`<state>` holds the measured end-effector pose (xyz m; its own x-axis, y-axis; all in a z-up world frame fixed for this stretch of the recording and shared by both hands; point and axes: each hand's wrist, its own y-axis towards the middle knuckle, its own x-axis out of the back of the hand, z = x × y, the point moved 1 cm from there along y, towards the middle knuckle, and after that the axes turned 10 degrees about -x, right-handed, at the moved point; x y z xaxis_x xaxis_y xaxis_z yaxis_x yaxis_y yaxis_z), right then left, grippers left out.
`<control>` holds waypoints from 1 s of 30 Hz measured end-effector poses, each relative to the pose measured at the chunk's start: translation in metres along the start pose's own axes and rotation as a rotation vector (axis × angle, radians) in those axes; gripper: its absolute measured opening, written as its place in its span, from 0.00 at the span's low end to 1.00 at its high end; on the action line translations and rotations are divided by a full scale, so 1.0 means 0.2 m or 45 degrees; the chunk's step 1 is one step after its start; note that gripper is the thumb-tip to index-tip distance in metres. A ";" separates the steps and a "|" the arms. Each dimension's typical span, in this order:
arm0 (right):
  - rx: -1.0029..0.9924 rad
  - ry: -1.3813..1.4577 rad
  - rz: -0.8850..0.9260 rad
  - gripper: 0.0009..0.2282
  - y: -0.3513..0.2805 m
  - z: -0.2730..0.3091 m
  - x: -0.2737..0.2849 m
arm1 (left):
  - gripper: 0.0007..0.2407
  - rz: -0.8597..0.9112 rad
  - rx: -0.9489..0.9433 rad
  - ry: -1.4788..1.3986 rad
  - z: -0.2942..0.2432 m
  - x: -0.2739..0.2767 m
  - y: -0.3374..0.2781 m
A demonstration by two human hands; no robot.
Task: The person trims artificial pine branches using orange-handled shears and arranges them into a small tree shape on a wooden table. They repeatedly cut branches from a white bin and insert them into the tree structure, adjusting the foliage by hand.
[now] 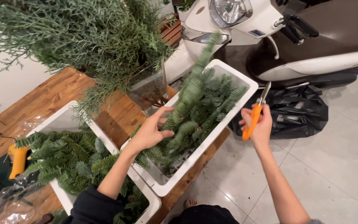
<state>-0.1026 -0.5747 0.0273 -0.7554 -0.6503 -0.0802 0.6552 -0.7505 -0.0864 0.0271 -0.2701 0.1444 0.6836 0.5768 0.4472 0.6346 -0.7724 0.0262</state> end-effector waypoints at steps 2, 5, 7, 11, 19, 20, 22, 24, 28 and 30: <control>-0.010 -0.106 0.040 0.17 0.06 0.06 -0.06 | 0.27 -0.013 -0.018 -0.040 0.01 0.05 -0.01; -0.012 -0.405 0.087 0.21 0.13 0.12 -0.15 | 0.29 -0.005 -0.031 -0.151 0.16 0.10 -0.04; -0.001 -0.599 0.103 0.24 0.17 0.13 -0.20 | 0.31 0.006 -0.023 -0.223 0.29 0.12 -0.08; -0.018 -0.746 0.072 0.23 0.26 0.07 -0.27 | 0.40 0.002 0.008 -0.186 0.50 0.13 -0.13; 0.015 -0.043 0.209 0.22 0.44 -0.08 -0.19 | 0.34 -0.068 -0.043 -0.018 0.22 0.22 -0.21; 0.076 0.045 0.198 0.21 0.44 -0.05 -0.17 | 0.36 -0.049 -0.044 -0.018 0.23 0.23 -0.21; 0.128 0.131 0.193 0.21 0.42 0.00 -0.12 | 0.38 -0.034 -0.034 -0.018 0.24 0.24 -0.22; 0.234 0.161 0.119 0.19 0.40 0.08 -0.06 | 0.39 -0.026 -0.004 -0.075 0.22 0.25 -0.23; 0.101 0.212 0.082 0.18 0.33 0.23 -0.03 | 0.30 0.064 0.170 -0.003 -0.08 0.24 -0.21; 0.024 0.189 0.092 0.19 0.29 0.27 -0.02 | 0.36 0.072 0.187 0.074 -0.07 0.24 -0.20</control>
<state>-0.0620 -0.6218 0.0755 -0.6966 -0.6790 -0.2317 0.7064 -0.7056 -0.0563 0.0300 -0.2151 0.1772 0.7001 0.5140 0.4956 0.6448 -0.7533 -0.1296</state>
